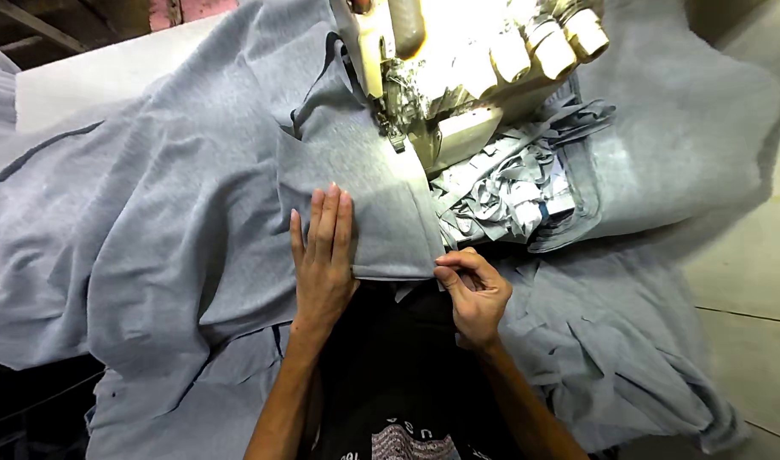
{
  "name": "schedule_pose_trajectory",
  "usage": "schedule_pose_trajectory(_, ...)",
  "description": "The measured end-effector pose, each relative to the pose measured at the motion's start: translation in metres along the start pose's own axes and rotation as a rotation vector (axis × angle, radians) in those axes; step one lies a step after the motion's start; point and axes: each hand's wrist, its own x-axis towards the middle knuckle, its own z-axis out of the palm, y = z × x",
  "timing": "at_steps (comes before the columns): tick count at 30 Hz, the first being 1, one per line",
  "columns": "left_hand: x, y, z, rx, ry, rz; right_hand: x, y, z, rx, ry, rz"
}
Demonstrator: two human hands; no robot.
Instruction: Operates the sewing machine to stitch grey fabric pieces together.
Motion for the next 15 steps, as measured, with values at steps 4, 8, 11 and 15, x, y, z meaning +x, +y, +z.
schedule_pose_trajectory(4,0.025,-0.018,-0.006,-0.048,-0.030,0.004,0.026,-0.002,0.015,0.019,-0.007,0.013)
schedule_pose_trajectory(8,0.053,-0.038,-0.014,-0.113,-0.129,-0.025,0.058,-0.004,0.034,0.028,-0.016,0.045)
schedule_pose_trajectory(11,0.068,-0.049,-0.022,-0.147,-0.200,-0.044,0.078,-0.005,0.047,0.042,-0.011,0.033)
schedule_pose_trajectory(15,0.082,-0.068,-0.029,-0.207,-0.276,-0.036,0.087,-0.008,0.058,0.066,0.020,0.046)
